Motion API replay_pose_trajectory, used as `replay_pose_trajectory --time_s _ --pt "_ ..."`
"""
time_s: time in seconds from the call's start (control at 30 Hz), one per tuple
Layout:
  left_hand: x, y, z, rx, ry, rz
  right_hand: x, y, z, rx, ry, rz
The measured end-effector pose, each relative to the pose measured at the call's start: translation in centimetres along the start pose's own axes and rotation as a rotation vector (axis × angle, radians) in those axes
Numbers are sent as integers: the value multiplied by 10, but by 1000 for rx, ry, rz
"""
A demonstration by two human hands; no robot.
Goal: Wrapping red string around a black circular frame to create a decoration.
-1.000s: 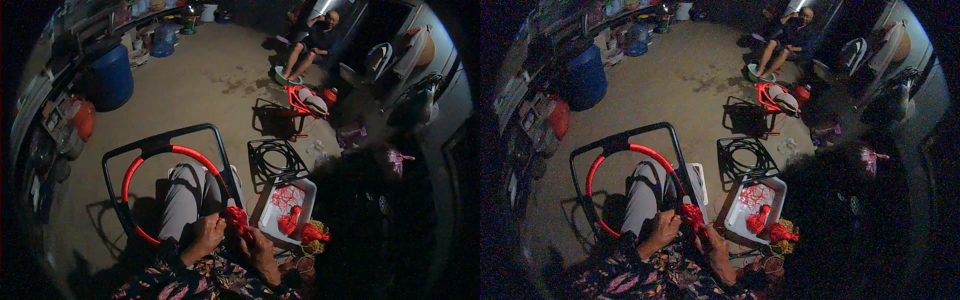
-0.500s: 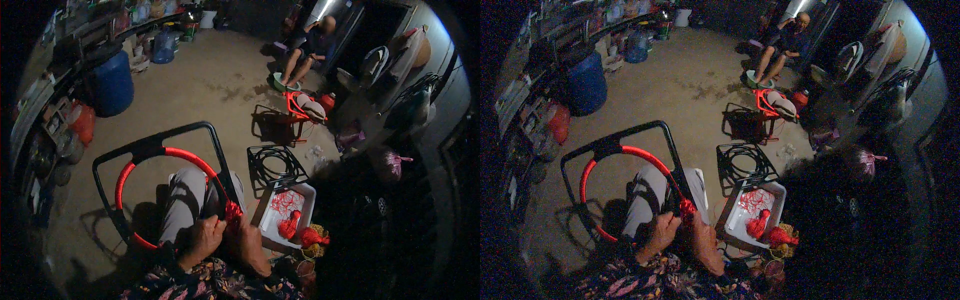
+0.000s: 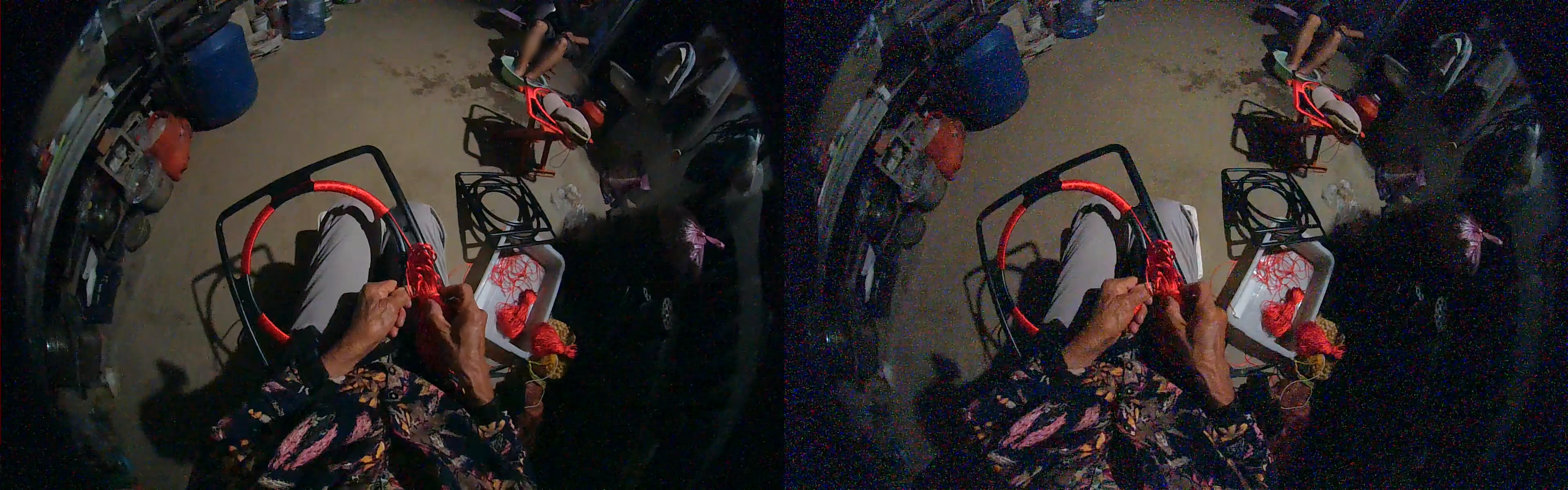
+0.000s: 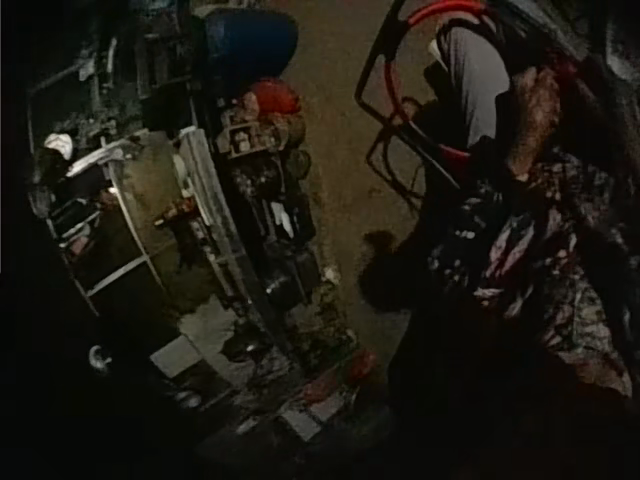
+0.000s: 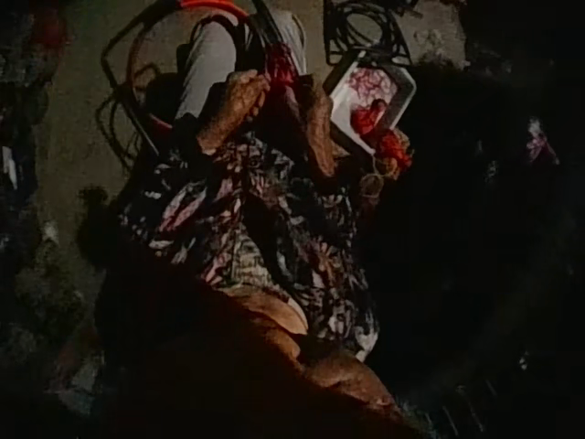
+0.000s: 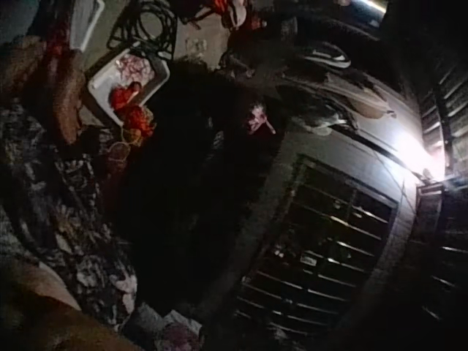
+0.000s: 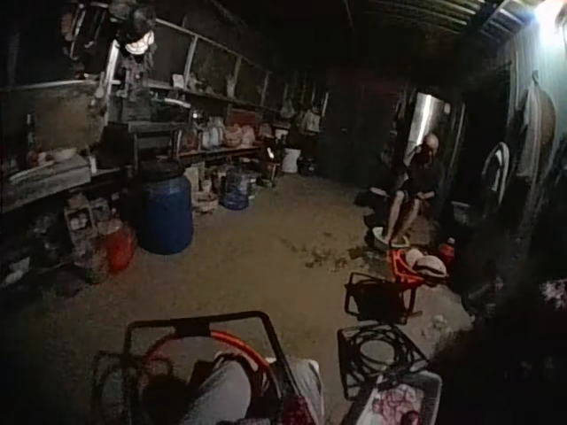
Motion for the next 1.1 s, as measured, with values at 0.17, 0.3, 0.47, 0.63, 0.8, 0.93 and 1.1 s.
replay_pose_trajectory --time_s 0.17,0.3,0.47,0.63,0.8,0.93,1.1 --pt "-7 4 -5 28 45 -13 0 3 6 204 -3 161" --pt "-22 29 6 194 73 242 -1 -18 0 -114 121 -203" --pt "-25 33 4 373 135 469 -2 -41 10 -223 74 -345" --pt "-36 58 -8 366 305 583 3 -31 26 148 -242 -50" --pt "-24 38 1 392 239 565 2 1 30 102 -91 -24" --pt "-6 28 -18 418 321 581 21 -36 49 365 -72 -53" --pt "-16 29 -29 446 495 945 32 -41 53 29 -403 -156"
Point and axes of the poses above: each hand's wrist, its own x-axis towards the middle knuckle, its own z-axis out of the palm, y = z × x, the point moved 9 cm from there along x, towards the middle knuckle, and after that the axes turned 1 degree about -x, right-handed, at the moved point
